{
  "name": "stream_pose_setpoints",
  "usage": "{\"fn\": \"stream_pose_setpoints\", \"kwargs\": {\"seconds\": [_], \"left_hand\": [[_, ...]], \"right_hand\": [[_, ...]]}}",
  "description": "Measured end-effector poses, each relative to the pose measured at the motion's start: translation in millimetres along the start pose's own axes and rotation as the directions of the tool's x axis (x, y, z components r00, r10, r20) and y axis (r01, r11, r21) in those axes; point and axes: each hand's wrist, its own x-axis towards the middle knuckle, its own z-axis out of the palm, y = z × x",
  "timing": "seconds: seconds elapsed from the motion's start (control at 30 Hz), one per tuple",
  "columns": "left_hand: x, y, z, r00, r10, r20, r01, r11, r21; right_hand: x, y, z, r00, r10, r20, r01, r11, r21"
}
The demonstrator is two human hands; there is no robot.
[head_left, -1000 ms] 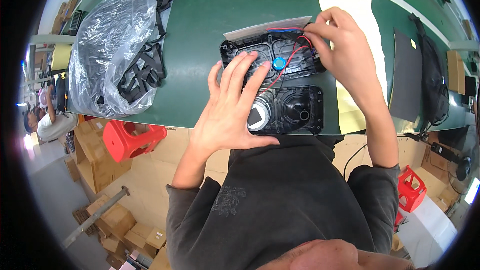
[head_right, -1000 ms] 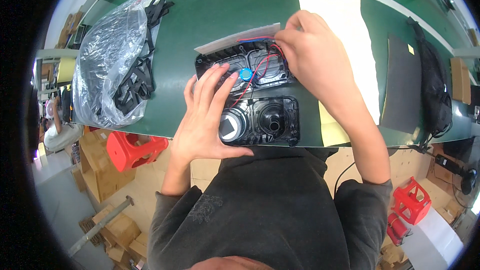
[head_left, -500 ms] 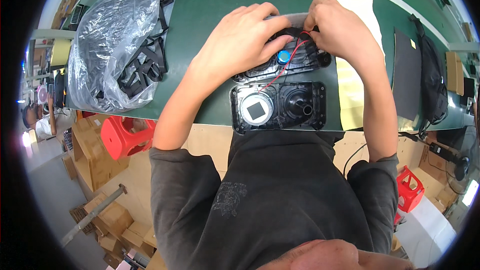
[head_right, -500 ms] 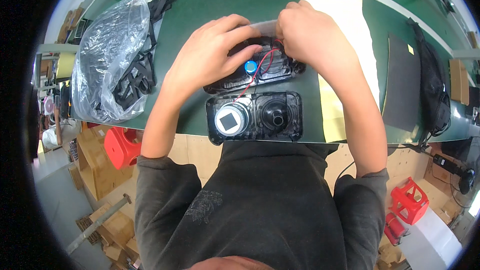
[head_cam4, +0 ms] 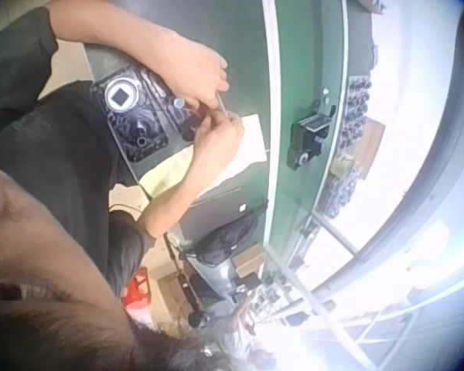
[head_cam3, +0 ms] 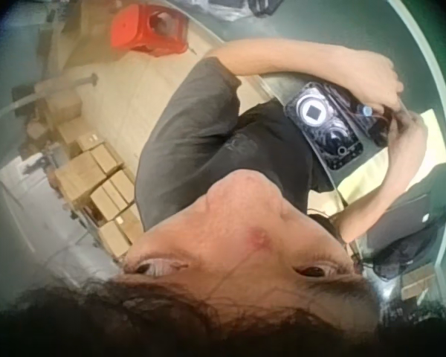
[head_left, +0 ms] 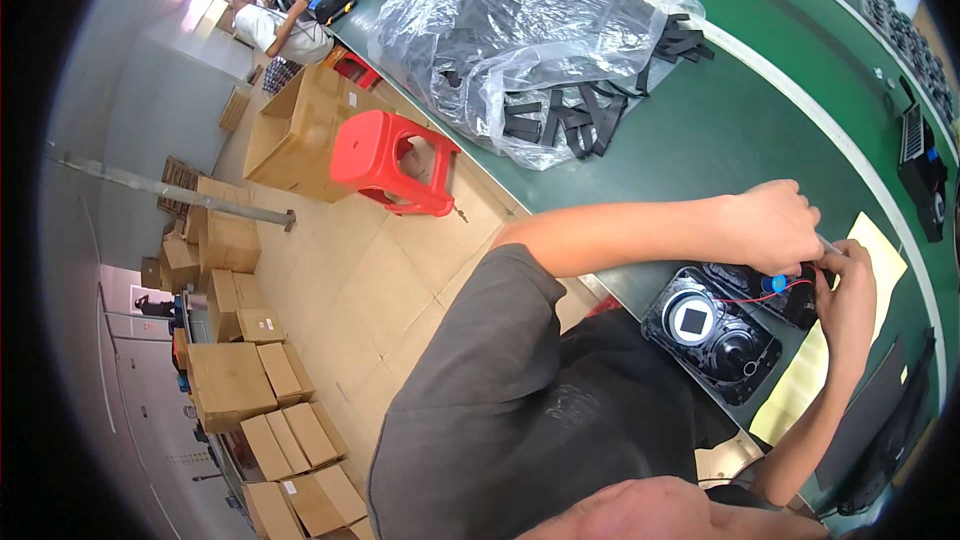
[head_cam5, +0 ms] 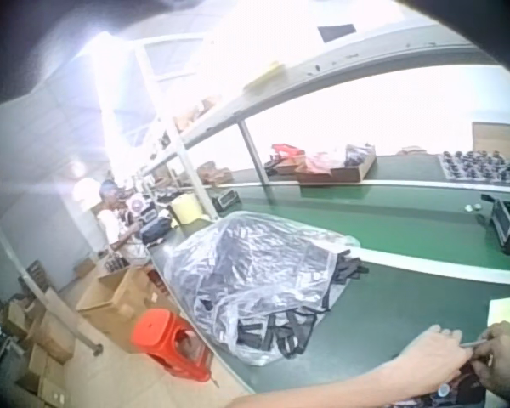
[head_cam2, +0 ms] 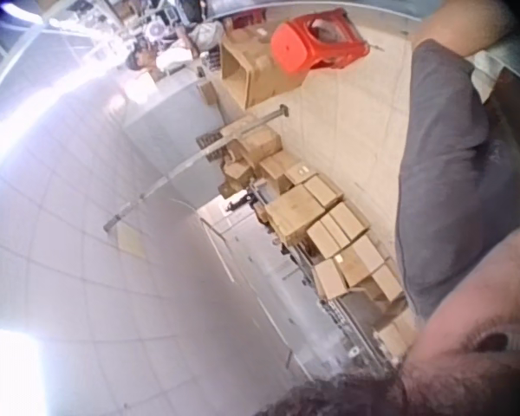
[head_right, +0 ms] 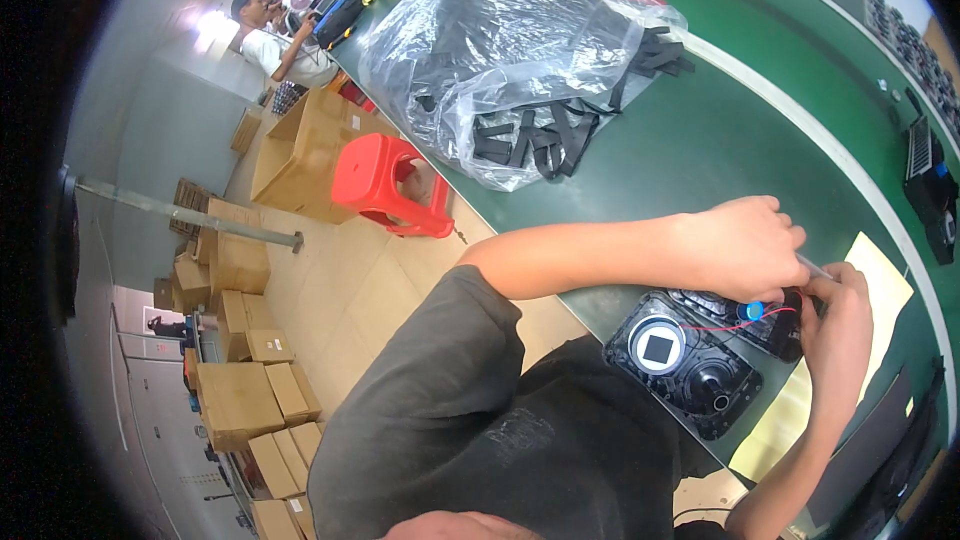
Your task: Assembling the internal components and applying adhesive strips to a small electronic device housing.
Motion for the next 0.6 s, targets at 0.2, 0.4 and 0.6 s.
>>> {"fn": "stream_pose_setpoints", "kwargs": {"seconds": [0.2,0.4,0.6], "left_hand": [[25.9,-4.0,16.7,0.992,0.014,0.122,-0.01,0.999,-0.037],[22.2,-0.1,7.8,0.996,0.063,0.06,-0.059,0.997,-0.056],[23.5,-0.8,-3.3,0.991,0.136,-0.005,-0.136,0.99,0.032]], "right_hand": [[-3.0,22.6,9.7,0.998,-0.037,0.051,0.033,0.997,0.075],[-32.6,13.7,-21.7,0.982,-0.131,-0.137,0.152,0.977,0.15],[-58.8,16.5,-14.2,0.967,-0.086,-0.241,0.138,0.968,0.209]]}}
